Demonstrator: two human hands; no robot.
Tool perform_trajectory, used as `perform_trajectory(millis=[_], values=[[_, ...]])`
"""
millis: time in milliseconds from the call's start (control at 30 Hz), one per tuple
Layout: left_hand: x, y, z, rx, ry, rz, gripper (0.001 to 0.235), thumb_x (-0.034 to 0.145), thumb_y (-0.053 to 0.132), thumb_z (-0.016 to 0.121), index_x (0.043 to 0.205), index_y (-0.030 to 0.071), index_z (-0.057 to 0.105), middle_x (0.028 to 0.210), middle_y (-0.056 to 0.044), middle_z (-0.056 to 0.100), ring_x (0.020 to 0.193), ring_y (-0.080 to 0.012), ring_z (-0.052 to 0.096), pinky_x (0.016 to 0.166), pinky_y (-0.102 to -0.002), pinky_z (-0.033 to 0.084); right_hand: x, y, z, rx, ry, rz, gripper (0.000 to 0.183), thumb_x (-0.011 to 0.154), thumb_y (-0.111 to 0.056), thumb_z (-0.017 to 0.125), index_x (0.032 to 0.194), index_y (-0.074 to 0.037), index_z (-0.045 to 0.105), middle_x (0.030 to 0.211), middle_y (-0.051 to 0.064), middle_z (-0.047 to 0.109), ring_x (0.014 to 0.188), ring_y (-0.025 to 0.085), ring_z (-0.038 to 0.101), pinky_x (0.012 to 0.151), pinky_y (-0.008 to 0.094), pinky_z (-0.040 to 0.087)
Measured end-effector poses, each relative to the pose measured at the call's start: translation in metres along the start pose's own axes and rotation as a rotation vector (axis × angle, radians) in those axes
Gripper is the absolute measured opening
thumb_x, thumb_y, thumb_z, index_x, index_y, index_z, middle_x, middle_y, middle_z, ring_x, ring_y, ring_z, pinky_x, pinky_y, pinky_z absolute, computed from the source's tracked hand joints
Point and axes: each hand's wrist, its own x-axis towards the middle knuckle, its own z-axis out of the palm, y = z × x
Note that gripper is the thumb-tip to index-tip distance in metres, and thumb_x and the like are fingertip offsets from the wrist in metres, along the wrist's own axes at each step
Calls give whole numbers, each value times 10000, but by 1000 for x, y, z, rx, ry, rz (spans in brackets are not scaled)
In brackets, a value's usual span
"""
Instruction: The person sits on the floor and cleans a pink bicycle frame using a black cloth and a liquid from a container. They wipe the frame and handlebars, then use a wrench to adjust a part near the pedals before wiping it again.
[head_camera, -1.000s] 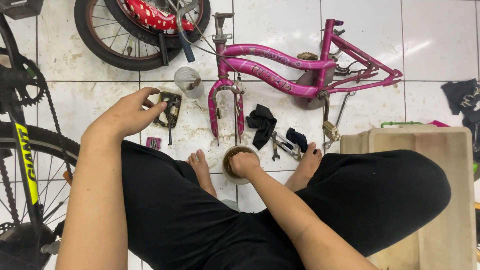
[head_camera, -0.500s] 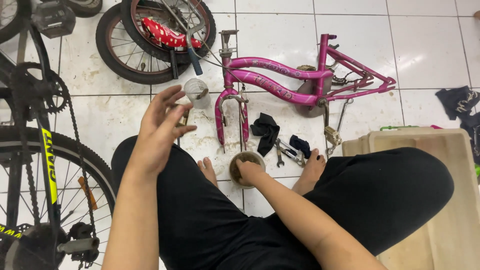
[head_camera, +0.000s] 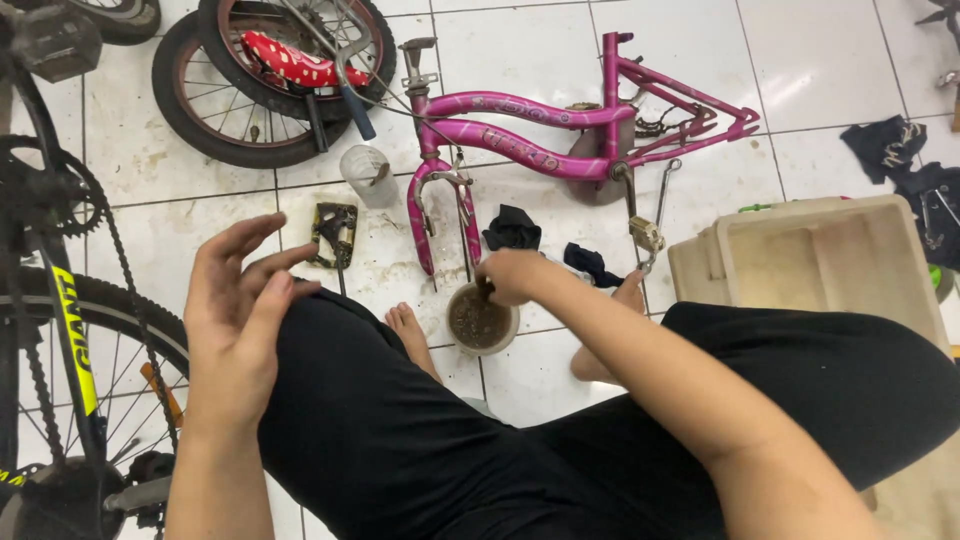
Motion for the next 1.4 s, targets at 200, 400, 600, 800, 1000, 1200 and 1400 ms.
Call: perform_trajectory(millis=[200,400,600,800,1000,1200,1400], values=[[62,-13,62,-96,-106,-116,495,990,250,621,1428,70,478,1355,-126,578,1200,-213,576,933,-357,514,-37,55,-93,-196,198,-9,491,885,-224,707,1351,-83,649,1158,183,742,1101,399,712,914,556,574],[124,-80,139,-287,91,-588,695,971,423,621,1495,40,373,1357,-150,467,1227,-276,470,939,-418,470,-32,154,-145,-204,212,80,359,796,-270,757,1135,-156,773,1012,112,780,1030,346,749,889,474,591],[131,-323,168,55,118,-942,988,887,515,755,1557,-43,291,1535,-372,311,1424,-529,370,983,-737,419,-4,197,-162,83,169,91,373,825,-249,726,1144,-60,764,1100,228,764,1139,436,692,1006,532,537],[159,-243,207,27,224,-947,877,1020,666,277,1509,-53,392,1560,-300,393,1502,-408,317,1233,-530,270,60,247,-115,-88,111,196,369,814,-288,728,1167,-191,772,1162,87,763,1162,311,701,961,480,574],[185,-212,226,-152,300,-917,890,1005,700,308,1573,14,312,1660,-217,260,1560,-345,184,1285,-473,140,72,236,-130,-224,148,191,454,837,-336,745,1279,-237,725,1402,99,584,1343,341,553,1039,529,500],[198,-185,224,-248,289,-950,977,962,746,317,1611,26,201,1695,-198,145,1575,-362,95,1290,-504,108,94,248,-116,-275,102,185,464,843,-396,733,1291,-275,707,1483,97,501,1393,352,504,1063,519,485],[215,-214,217,-323,267,-942,985,960,772,289,1617,42,207,1696,-186,158,1577,-351,103,1289,-503,120,121,272,-79,-245,-6,174,556,854,-366,697,1395,-253,636,1532,107,487,1404,356,493,1068,533,499]])
